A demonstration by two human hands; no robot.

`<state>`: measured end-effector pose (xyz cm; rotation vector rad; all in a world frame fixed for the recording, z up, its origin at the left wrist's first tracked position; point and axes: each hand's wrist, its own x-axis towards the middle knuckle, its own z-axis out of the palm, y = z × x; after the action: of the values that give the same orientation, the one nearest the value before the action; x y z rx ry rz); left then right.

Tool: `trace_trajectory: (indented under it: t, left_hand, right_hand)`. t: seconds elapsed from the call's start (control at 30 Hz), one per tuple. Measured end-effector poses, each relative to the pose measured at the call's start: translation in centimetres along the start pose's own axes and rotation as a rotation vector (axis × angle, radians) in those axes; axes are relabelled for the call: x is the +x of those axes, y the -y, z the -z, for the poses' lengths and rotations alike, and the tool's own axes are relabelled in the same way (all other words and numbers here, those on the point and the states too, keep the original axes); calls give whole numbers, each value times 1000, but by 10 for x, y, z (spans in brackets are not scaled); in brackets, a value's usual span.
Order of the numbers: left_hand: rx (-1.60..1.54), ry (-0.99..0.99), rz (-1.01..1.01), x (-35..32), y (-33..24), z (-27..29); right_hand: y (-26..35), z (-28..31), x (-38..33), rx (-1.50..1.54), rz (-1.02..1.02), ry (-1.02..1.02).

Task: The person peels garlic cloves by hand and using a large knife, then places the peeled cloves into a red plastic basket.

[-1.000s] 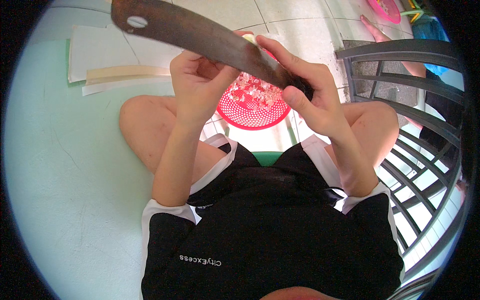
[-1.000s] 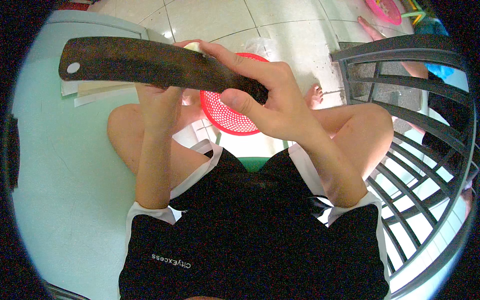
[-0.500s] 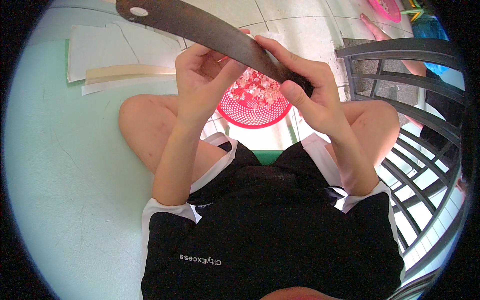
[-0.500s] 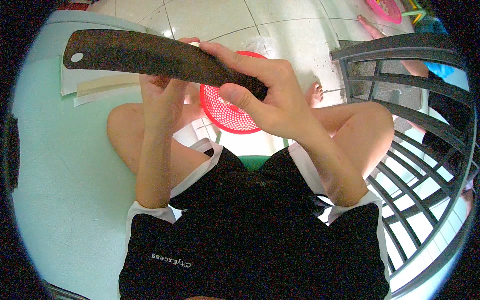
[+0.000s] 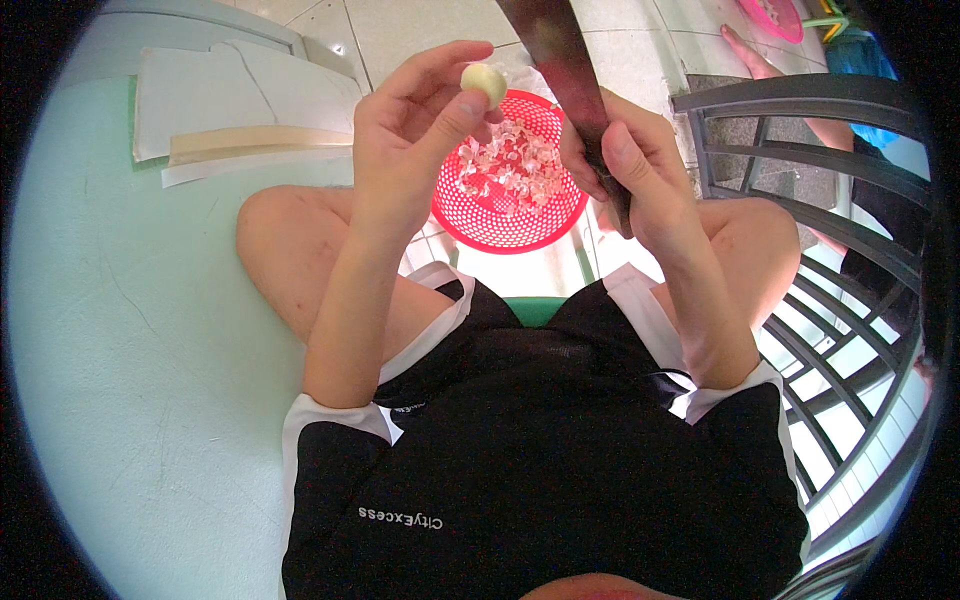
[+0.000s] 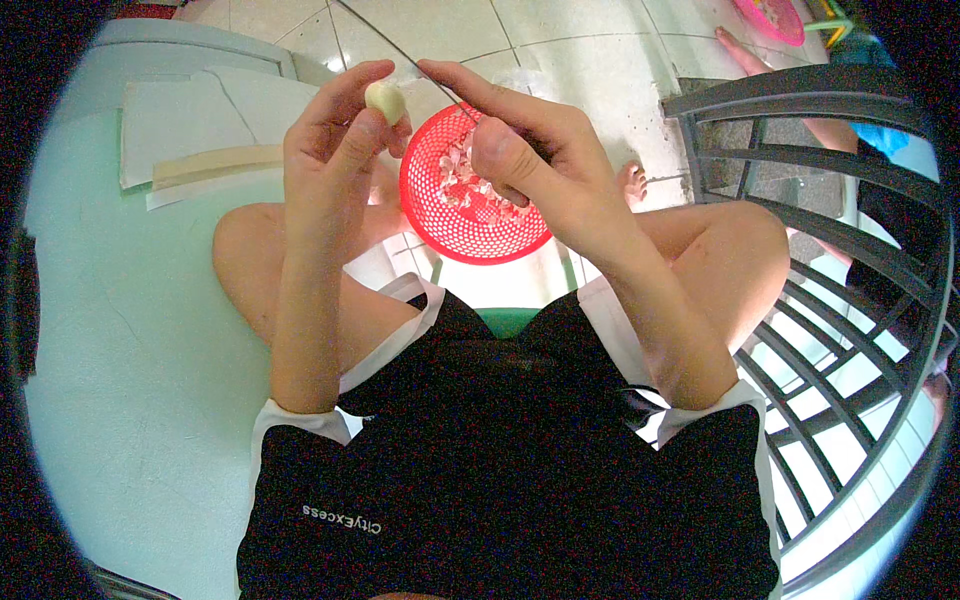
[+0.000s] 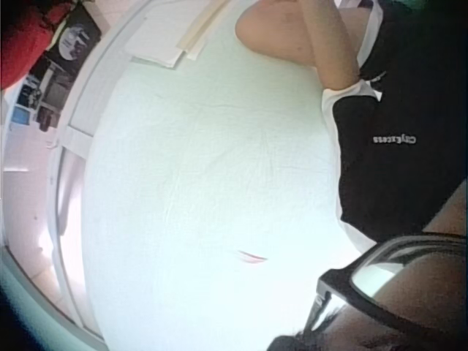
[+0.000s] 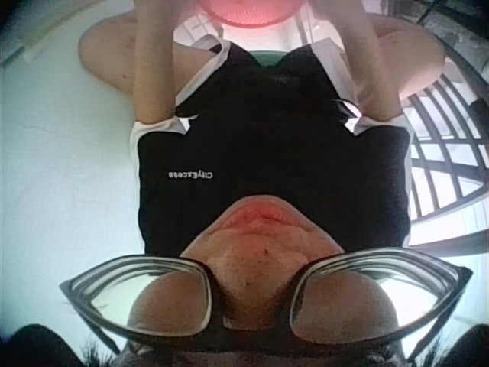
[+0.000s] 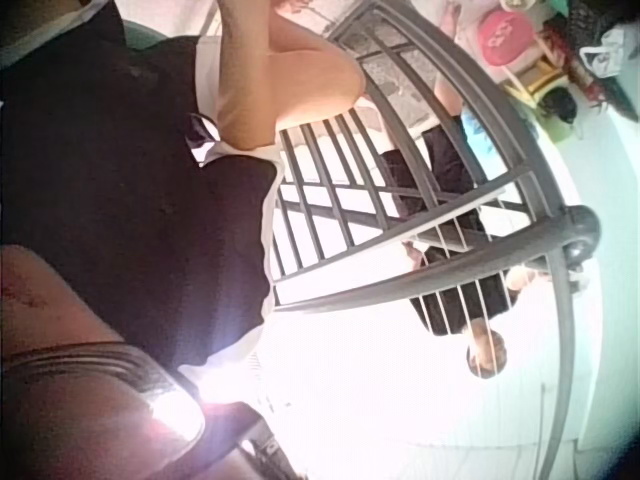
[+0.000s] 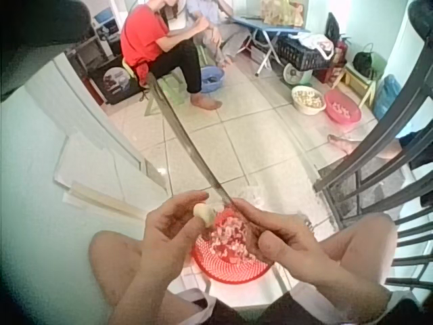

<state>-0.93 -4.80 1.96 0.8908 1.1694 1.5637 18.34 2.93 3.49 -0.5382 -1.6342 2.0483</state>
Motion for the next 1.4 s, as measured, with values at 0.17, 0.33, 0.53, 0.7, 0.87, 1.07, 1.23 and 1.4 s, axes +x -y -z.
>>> trace_trajectory:
  t: [0.17, 0.33, 0.53, 0.7, 0.87, 1.07, 1.23, 1.4]
  left_hand:
    - [-71, 18, 7, 1, -1, -2]
    - [-109, 12, 21, 0, 3, 0]
    - [-186, -8, 1, -1, 0, -2]
    - [-308, 26, 32, -2, 9, 6]
    - [-372, 65, 106, -1, 7, 6]
    - [-380, 87, 76, -3, 7, 4]
    - [-395, 111, 78, -2, 6, 5]
    - [-393, 91, 61, -4, 5, 5]
  right_hand:
    - [-4, -2, -1, 84, 16, -39]
    - [-1, -4, -1, 97, -9, -17]
    - [-2, -5, 0, 3, 40, 32]
    - [-2, -12, 3, -156, 58, 23]
    - [-7, -13, 3, -278, 192, -9]
    - [1, -9, 2, -380, 157, 2]
    - [-2, -9, 3, -408, 223, -19]
    - [-4, -11, 4, -405, 248, -25]
